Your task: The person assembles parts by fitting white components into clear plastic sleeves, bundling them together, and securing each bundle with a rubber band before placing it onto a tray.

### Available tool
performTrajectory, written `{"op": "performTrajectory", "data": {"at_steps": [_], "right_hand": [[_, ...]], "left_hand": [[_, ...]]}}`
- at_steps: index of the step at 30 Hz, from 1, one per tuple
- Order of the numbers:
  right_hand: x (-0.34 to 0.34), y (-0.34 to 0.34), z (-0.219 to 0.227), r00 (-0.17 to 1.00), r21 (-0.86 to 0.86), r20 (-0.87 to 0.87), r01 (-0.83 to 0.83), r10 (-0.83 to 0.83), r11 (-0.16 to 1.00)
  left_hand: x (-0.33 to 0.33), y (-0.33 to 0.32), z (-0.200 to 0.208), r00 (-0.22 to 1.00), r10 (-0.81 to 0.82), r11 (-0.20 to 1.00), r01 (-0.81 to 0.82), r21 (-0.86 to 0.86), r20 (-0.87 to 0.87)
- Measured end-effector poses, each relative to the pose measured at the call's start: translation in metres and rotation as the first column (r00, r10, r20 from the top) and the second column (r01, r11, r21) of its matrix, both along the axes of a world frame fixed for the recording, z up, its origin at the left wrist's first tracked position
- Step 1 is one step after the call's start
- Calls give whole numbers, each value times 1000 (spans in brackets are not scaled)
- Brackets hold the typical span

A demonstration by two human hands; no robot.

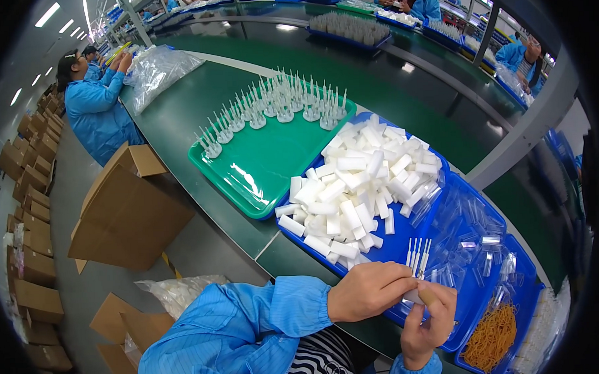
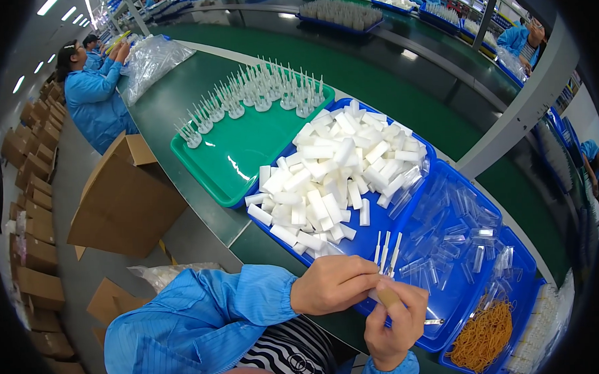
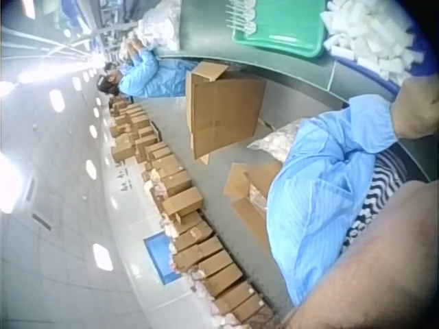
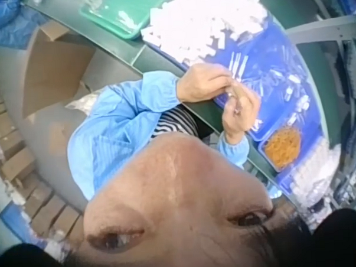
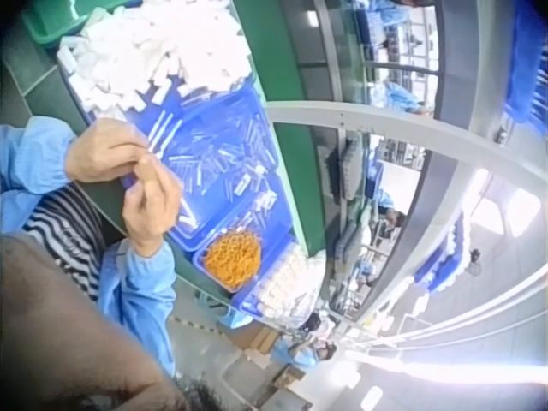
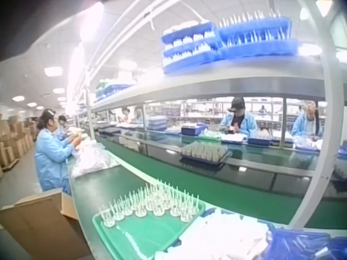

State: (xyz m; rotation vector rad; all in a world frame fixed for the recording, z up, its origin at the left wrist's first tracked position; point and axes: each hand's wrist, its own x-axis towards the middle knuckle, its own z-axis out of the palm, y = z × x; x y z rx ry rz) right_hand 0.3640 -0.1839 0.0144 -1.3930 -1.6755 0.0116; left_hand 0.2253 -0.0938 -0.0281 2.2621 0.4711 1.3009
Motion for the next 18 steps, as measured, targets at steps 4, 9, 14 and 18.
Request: {"op": "performTrajectory", "data": {"at_steps": [4,9,14,18], "right_hand": [[8,-4,-3,996,-45,-69,61,-64,997],[12,-8,-11,976,-14,-168,140,-140,990],[14,-5,-17,929,40,-276,267,-246,963],[15,-5,-10,981,55,-115,165,-158,985]], "left_hand": [[-1,0,1,1000,4,1000,-4,5,1],[0,0,0,1000,0,1000,0,24,6],[-1,-1,-3,1000,-12,999,12,44,-3],[-2,-1,-5,1000,-18,998,18,56,-10]]}}
